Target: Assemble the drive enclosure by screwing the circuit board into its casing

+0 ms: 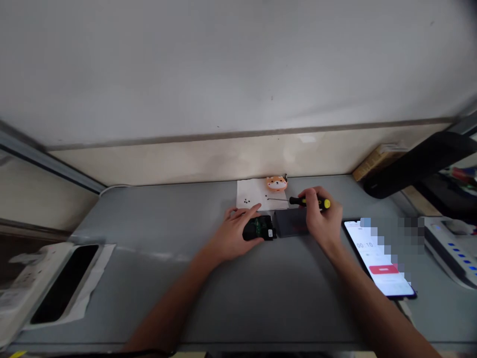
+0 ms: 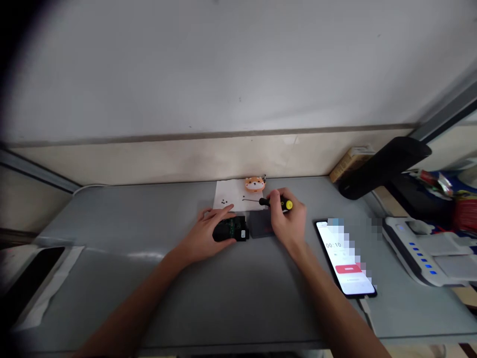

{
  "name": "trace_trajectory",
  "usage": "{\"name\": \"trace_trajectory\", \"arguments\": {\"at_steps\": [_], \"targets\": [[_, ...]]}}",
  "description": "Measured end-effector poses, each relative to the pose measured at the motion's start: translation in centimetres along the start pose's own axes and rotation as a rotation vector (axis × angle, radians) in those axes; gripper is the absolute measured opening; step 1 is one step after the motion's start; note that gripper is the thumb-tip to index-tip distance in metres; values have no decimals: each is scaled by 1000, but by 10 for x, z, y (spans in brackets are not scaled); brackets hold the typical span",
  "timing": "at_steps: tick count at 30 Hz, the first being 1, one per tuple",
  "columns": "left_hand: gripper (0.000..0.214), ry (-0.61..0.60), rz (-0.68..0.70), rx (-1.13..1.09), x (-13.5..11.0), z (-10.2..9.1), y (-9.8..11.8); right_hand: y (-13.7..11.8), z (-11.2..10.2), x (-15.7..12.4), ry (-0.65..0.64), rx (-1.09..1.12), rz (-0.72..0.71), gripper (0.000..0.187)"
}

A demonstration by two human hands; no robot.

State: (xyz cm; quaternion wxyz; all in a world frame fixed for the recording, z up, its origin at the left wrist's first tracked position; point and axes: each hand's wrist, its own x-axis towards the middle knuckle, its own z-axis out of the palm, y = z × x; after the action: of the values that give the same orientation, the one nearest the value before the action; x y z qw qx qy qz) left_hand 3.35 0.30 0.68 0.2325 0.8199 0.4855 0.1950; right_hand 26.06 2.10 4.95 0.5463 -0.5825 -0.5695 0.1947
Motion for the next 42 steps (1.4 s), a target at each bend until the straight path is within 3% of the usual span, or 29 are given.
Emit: {"name": "trace_trajectory", "arguments": {"at_steps": [6, 12, 14, 22, 42], "targets": [[71, 46, 48, 36, -1, -1, 3, -4, -2, -3, -22, 61, -44, 35], [16, 273, 104, 42, -1, 0, 5, -11, -3, -8, -119, 116, -148, 34], [10, 323, 128, 52, 0, 2, 4, -14, -2, -9, -141, 128, -171, 34], [12, 410, 226, 115, 0, 4, -2, -18, -5, -9, -195, 117, -202, 34], [16, 327, 182, 228, -2, 2, 4, -18, -5, -10, -233, 96, -180, 36]]}}
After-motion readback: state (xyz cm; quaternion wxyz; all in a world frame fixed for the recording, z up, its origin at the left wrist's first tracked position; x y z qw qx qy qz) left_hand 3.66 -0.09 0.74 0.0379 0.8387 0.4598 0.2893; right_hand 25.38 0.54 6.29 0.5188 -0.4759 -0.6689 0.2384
